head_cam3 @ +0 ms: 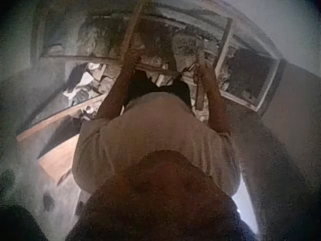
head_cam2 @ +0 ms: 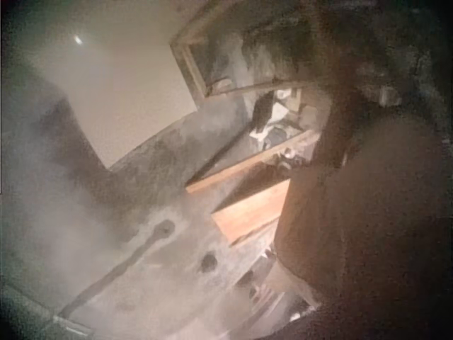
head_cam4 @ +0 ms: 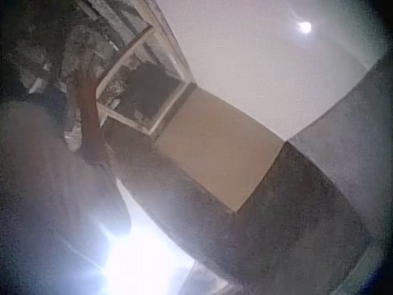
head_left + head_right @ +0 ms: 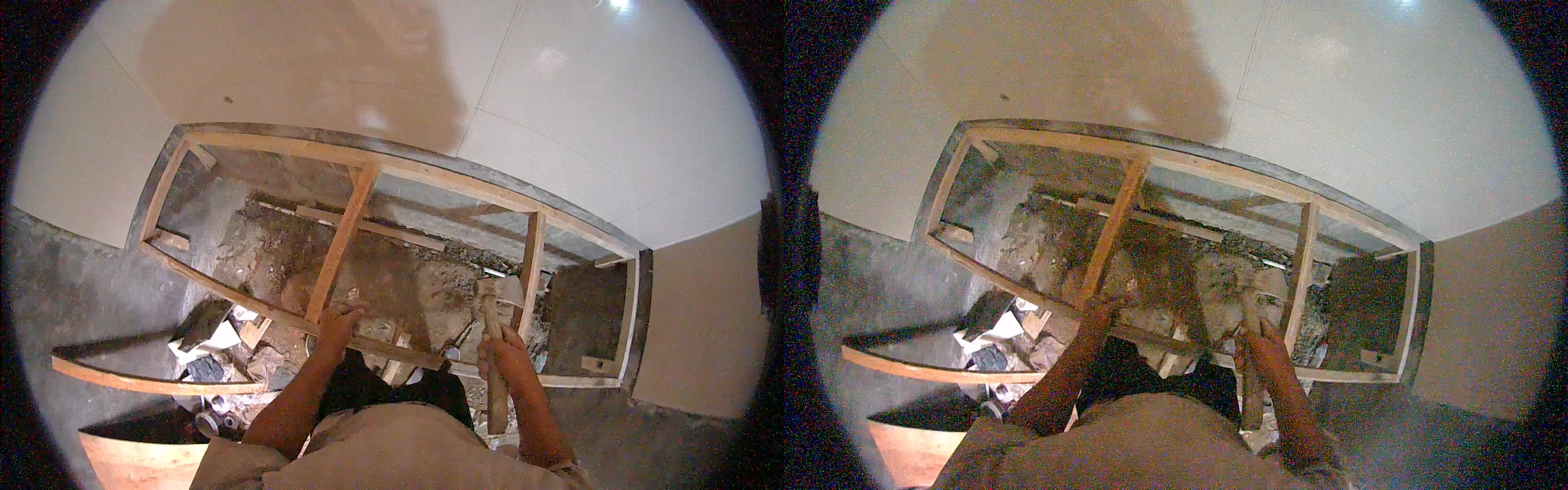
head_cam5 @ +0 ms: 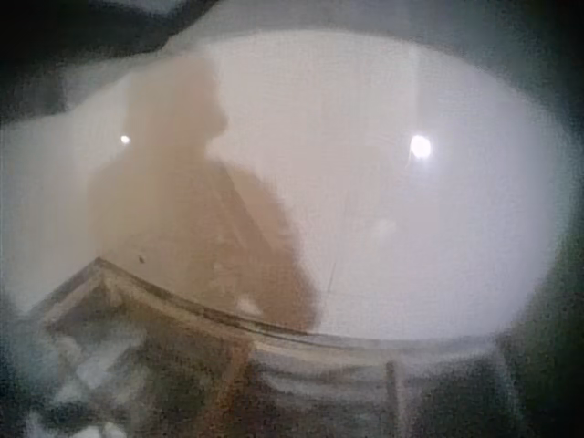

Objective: The person assembles a wooden frame structure on the floor using a hammer and nails. They position wooden planks, secure them with nails, and adjust the frame's alignment. The person also retrieves nails from a bucket and uses a saw to cut a piece of wood.

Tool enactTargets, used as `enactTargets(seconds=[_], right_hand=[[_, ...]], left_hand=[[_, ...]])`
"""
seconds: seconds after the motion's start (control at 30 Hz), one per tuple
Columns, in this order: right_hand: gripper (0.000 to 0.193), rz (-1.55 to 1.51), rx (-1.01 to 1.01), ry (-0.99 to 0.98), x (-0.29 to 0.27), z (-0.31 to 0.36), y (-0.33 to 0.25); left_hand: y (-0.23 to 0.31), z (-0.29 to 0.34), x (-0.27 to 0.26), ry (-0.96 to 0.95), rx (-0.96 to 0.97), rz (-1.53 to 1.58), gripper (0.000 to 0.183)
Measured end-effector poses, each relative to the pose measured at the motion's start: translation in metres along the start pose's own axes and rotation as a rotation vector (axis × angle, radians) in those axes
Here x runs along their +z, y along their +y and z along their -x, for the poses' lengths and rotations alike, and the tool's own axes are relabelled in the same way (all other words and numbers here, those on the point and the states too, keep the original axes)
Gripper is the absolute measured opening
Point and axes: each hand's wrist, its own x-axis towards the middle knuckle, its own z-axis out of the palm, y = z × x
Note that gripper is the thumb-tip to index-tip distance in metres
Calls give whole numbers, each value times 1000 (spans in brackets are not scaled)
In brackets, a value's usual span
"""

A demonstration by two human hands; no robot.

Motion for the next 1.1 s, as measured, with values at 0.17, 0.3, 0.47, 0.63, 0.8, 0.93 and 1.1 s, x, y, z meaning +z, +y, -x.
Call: enactTargets(seconds=[0.17,0.3,0.47,0.63,0.8,0.93,1.1], right_hand=[[29,25,20,-50,-59,-56,12],[30,213,-75,-30,-46,-95,22],[30,173,19,112,-1,-94,17],[32,465,-95,150,70,-86,-4],[40,1012,-648,290,46,-131,20],[45,1132,-346,128,44,-160,-14],[42,1266,-774,54,37,-208,-37]], left_hand=[[-36,-44,49,155,-85,137,41],[-31,-101,77,116,-74,433,33],[48,-154,91,-9,-417,834,16],[-2,-224,79,-155,-18,557,11],[32,-263,104,-410,-265,1195,16],[35,-312,122,-404,-200,1375,13],[50,-358,138,-331,-162,1459,25]])
